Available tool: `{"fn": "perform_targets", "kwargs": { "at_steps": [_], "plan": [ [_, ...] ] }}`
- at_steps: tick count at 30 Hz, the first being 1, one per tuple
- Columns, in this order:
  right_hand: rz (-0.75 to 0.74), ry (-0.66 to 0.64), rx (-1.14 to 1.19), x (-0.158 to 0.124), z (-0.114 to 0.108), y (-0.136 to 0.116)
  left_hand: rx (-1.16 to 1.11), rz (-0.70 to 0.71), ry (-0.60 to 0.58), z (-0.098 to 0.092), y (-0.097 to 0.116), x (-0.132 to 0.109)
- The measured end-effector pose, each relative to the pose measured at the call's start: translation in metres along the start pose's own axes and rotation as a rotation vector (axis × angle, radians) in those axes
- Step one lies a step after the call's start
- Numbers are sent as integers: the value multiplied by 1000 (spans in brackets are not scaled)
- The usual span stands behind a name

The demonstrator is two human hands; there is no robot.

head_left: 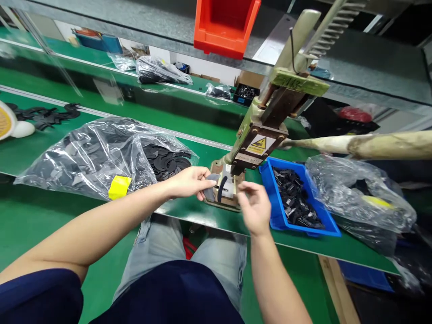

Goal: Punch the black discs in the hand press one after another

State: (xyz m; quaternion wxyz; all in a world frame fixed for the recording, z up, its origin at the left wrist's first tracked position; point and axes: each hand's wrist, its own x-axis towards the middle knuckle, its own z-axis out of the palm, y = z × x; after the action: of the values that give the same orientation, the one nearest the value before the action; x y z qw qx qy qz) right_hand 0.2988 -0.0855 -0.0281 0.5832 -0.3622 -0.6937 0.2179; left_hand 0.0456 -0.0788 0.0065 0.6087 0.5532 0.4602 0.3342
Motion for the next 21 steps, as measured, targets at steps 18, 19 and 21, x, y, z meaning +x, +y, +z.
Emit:
{"fn": "perform_targets", "kwargs": {
  "at_steps": [18,19,21],
  "plan": [
    [147,-143,49,-64,47,0,-66,-71,-120,25,-2,-25],
    [130,-159,27,-62,44,-1,-35,-55,-110,24,-2,-25],
    [81,-209,-26,-56,37,-4,44,-29,-82,21,-2,-26]
  ]
}}
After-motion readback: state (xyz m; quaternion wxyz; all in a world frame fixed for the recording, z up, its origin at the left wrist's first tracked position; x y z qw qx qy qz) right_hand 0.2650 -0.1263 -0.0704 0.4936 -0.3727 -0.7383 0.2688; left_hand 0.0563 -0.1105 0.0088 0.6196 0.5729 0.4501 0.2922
